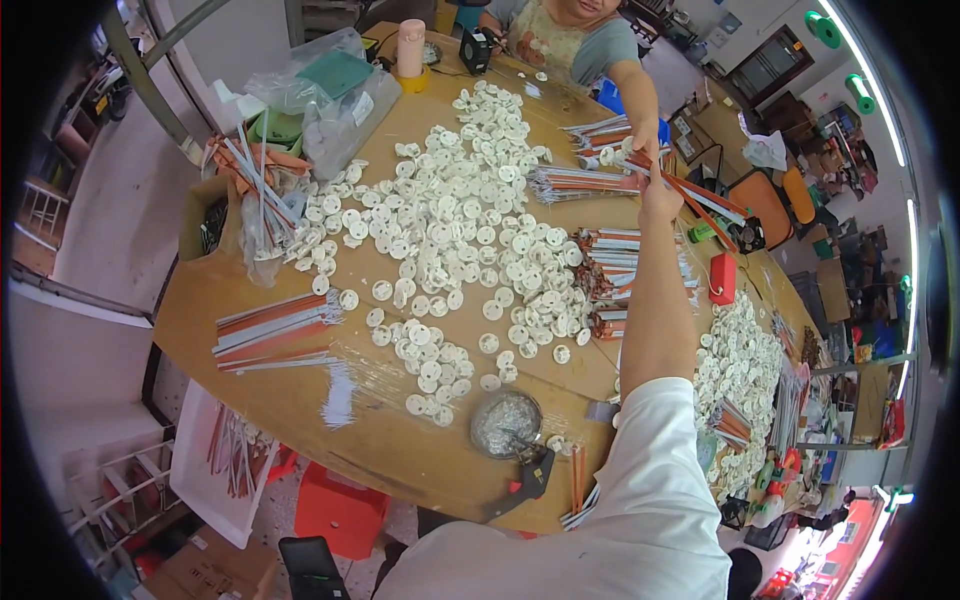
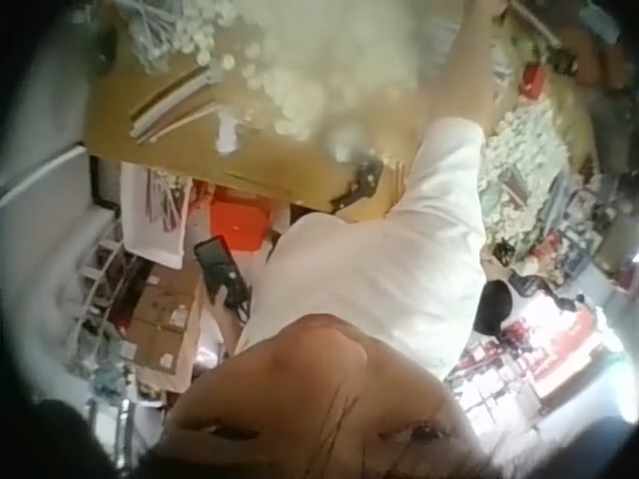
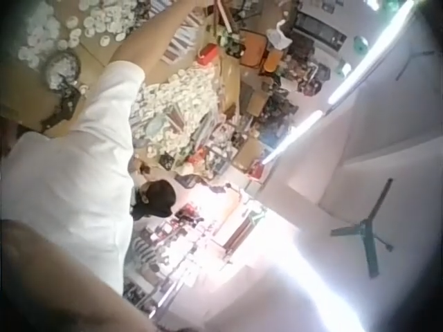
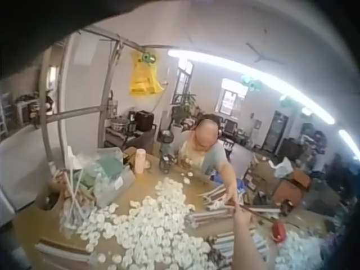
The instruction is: Bundling several loops of white wire together using a handheld binding tool and placing them in a bag.
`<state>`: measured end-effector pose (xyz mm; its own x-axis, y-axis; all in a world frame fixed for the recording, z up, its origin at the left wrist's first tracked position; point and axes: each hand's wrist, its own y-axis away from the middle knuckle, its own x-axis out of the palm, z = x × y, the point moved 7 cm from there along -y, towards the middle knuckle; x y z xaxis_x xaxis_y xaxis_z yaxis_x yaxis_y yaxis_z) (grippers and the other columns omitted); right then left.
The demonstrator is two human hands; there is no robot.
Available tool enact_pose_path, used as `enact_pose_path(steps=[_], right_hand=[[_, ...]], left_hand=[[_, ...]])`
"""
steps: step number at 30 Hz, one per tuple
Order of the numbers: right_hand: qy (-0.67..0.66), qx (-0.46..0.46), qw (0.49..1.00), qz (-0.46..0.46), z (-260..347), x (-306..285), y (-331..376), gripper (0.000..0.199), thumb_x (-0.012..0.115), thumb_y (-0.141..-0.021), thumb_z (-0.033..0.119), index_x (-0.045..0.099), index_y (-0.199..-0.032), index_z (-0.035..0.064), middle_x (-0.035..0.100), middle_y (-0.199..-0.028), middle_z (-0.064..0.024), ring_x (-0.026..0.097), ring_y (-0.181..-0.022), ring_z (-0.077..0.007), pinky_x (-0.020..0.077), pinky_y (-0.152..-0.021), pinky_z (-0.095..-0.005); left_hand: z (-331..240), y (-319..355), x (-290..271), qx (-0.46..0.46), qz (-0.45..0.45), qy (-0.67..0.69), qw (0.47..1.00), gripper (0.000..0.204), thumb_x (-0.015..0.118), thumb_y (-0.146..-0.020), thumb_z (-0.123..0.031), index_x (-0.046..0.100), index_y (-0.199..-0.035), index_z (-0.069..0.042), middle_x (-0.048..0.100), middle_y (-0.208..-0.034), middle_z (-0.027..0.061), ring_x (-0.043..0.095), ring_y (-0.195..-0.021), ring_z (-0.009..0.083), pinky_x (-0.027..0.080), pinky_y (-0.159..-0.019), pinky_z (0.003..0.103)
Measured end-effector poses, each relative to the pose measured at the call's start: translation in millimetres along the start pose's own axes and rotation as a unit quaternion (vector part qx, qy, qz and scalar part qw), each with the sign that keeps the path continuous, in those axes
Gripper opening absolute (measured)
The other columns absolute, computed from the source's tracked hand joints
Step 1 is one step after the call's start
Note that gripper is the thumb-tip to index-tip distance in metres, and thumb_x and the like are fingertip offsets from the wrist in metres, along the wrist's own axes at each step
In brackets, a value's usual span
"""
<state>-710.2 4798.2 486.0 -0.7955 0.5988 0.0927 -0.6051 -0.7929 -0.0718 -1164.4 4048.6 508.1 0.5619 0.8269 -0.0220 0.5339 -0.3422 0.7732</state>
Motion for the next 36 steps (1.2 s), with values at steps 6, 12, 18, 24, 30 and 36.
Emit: enact_pose_path(steps=[6,12,18,24,30,36], right_hand=[[-0.048,0.020,0.998,-0.031,0,6,8,0.031,0.068,-0.082,0.012,0.056,-0.084,-0.0165,0.062,-0.090,-0.0174,0.066,-0.069,-0.0205,0.0581,-0.058,-0.0261],[-0.014,0.071,0.996,0.051,-14,3,5,0.022,0.063,-0.084,0.012,0.056,-0.094,-0.0067,0.061,-0.079,-0.0108,0.060,-0.065,-0.0140,0.0510,-0.053,-0.0225],[0.198,0.071,0.918,0.335,-7,70,204,0.050,0.058,-0.078,0.009,0.048,-0.126,0.0083,0.065,-0.081,-0.0041,0.052,-0.056,-0.0130,0.0420,-0.049,-0.0270],[0.231,0.119,0.653,0.711,-32,-41,639,0.017,0.058,-0.081,0.020,0.067,-0.089,0.0071,0.065,-0.088,-0.0128,0.062,-0.083,-0.0239,0.0483,-0.077,-0.0366],[-0.164,0.099,0.229,0.954,-28,-234,961,0.015,0.067,-0.074,0.018,0.069,-0.080,0.0034,0.067,-0.075,-0.0136,0.064,-0.067,-0.0187,0.0491,-0.060,-0.0360],[-0.062,-0.128,0.183,0.973,29,-284,1037,0.020,0.062,-0.077,0.021,0.067,-0.077,0.0019,0.066,-0.077,-0.0182,0.064,-0.072,-0.0339,0.0481,-0.061,-0.0441]], left_hand=[[10,9,-4,-0.097,-0.037,0.042,0.994,0.069,0.065,-0.074,-0.010,0.035,-0.136,-0.007,0.053,-0.112,0.0172,0.059,-0.090,0.0346,0.056,-0.067,0.049],[2,14,-2,-0.024,0.010,0.029,0.999,0.068,0.066,-0.074,-0.011,0.037,-0.135,-0.007,0.053,-0.114,0.0154,0.058,-0.092,0.0336,0.055,-0.069,0.046],[16,28,-39,-0.014,-0.028,0.038,0.999,0.065,0.065,-0.076,-0.015,0.038,-0.134,-0.007,0.053,-0.116,0.0128,0.056,-0.099,0.0286,0.049,-0.085,0.046],[35,52,-81,-0.026,-0.032,0.134,0.990,0.065,0.063,-0.080,-0.022,0.035,-0.137,-0.012,0.054,-0.118,0.0104,0.051,-0.109,0.0274,0.045,-0.090,0.042],[77,39,-173,0.097,-0.022,0.133,0.986,0.061,0.064,-0.079,-0.025,0.039,-0.133,-0.011,0.055,-0.115,0.0122,0.050,-0.108,0.0269,0.044,-0.089,0.042],[130,58,-302,0.162,-0.035,0.167,0.972,0.059,0.064,-0.075,-0.022,0.043,-0.128,-0.007,0.057,-0.109,0.0117,0.054,-0.100,0.0254,0.047,-0.084,0.039]])
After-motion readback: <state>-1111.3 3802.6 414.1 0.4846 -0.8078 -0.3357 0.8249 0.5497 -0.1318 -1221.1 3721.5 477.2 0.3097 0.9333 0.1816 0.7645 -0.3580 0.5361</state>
